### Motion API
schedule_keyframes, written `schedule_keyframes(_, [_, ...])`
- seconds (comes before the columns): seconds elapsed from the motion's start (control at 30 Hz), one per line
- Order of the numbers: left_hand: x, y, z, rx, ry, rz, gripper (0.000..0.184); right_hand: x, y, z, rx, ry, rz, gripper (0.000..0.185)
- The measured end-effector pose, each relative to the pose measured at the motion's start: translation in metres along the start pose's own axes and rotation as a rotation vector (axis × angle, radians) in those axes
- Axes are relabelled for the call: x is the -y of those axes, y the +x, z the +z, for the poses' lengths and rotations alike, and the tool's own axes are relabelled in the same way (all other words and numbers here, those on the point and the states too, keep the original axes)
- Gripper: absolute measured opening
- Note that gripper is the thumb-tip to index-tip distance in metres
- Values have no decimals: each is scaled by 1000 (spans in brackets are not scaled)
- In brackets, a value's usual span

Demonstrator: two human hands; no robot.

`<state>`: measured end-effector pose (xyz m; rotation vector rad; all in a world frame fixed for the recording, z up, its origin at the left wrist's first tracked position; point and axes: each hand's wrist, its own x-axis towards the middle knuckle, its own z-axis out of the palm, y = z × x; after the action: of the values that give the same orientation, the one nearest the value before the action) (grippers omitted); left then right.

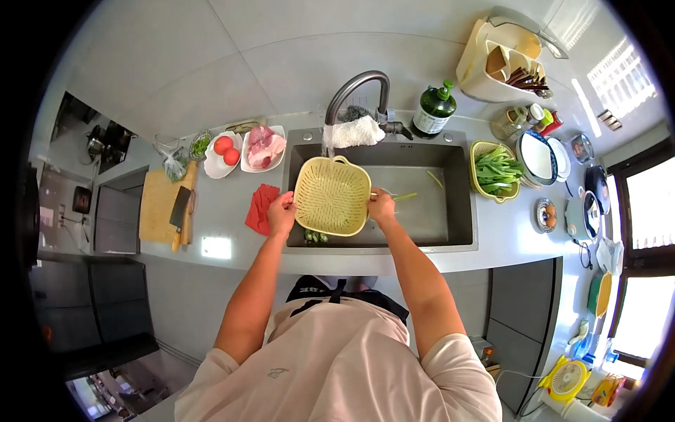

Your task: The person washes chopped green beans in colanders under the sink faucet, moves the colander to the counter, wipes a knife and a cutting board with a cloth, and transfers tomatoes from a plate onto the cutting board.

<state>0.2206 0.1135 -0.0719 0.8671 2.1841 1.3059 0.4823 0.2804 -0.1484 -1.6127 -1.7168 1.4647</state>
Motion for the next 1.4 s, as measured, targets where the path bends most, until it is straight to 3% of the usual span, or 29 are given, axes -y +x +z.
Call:
schedule_keyframes(0.07, [-9, 3, -11, 13, -20, -47, 38, 40, -13, -1, -32, -38, -27, 45])
schedule_keyframes(0.37, [5, 24, -23, 66, 67, 29, 24, 49, -5, 15, -164, -270, -34, 25])
schedule_keyframes(0.7, [31, 48, -21, 195, 83, 63, 15, 47, -24, 24, -350, -272, 11, 20])
schedule_keyframes(1.1, [11, 42, -48, 213, 105, 396, 16, 61, -68, 31, -491, -225, -162, 20])
schedule_keyframes(1.2, [9, 45, -45, 127, 40, 584, 15, 60, -66, 31, -558, -139, -233, 20])
schedule_keyframes(1.4, [9, 45, -41, 183, 48, 439, 12, 65, -76, 28, -534, -198, -188, 15])
